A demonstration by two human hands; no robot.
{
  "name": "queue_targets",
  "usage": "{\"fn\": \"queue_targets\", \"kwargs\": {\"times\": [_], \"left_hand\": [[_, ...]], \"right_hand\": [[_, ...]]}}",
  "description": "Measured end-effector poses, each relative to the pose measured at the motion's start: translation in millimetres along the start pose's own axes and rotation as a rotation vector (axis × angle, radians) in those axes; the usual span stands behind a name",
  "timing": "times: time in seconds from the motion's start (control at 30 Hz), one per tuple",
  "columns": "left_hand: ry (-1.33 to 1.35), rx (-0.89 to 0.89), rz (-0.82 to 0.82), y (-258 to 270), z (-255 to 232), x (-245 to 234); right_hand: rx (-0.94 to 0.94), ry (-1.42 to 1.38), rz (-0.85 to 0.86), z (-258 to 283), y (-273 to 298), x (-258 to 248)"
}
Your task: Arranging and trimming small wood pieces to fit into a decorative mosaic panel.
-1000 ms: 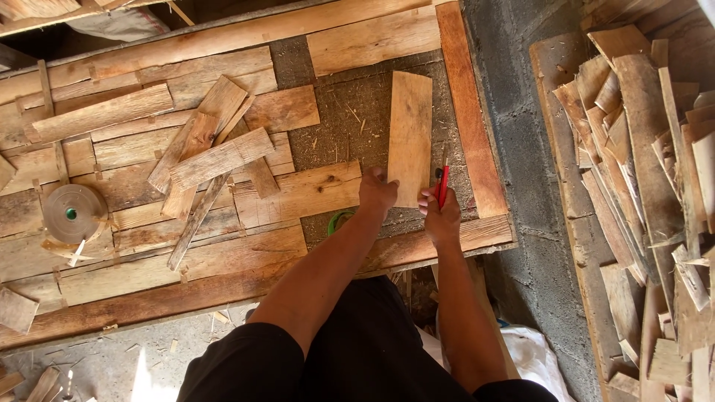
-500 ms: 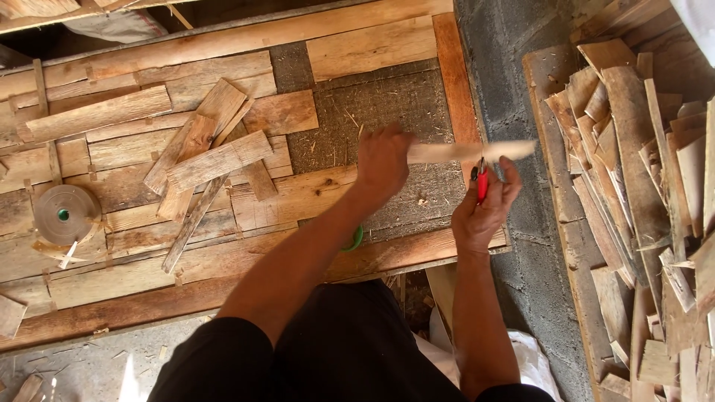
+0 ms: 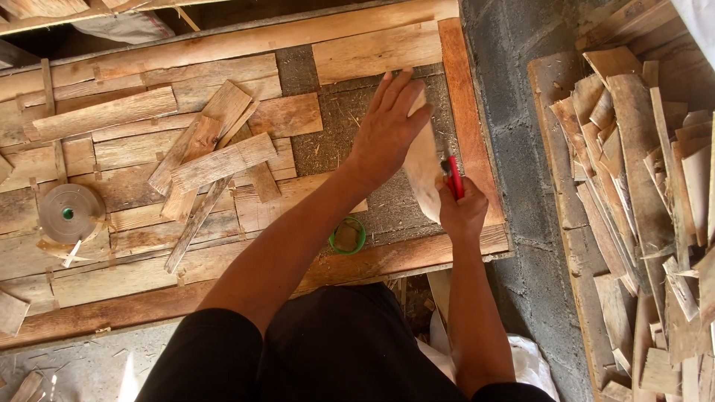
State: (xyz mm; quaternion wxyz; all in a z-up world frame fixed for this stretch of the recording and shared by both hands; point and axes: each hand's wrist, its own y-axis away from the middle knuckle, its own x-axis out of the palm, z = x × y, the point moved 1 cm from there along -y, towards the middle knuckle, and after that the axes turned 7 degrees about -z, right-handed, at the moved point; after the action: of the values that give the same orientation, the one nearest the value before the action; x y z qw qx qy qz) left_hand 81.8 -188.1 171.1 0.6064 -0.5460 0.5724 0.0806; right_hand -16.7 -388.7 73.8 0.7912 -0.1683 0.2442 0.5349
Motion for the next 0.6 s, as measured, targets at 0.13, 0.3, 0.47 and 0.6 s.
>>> {"fn": "queue_targets", "kwargs": {"times": [0.13, 0.3, 0.47, 0.6], "left_hand": [[0.010, -0.096, -0.046, 35.1, -9.6, 31.3], [0.037, -0.300, 0.503, 70.3, -18.3, 52.6], [-0.087, -0.166, 0.773, 103.6, -26.4, 90.0], [-0.081, -0.214, 1.038, 120.8, -33.7, 103.5]], "right_hand": [[0.050, -0.086, -0.075, 1.1, -18.6, -1.0], [0.210, -0.076, -0.041, -8.1, -34.6, 8.6], [0.413, -0.143, 0.041, -67.5, -38.5, 66.6], [0.485, -0.062, 0.091, -50.6, -28.3, 77.1]]}}
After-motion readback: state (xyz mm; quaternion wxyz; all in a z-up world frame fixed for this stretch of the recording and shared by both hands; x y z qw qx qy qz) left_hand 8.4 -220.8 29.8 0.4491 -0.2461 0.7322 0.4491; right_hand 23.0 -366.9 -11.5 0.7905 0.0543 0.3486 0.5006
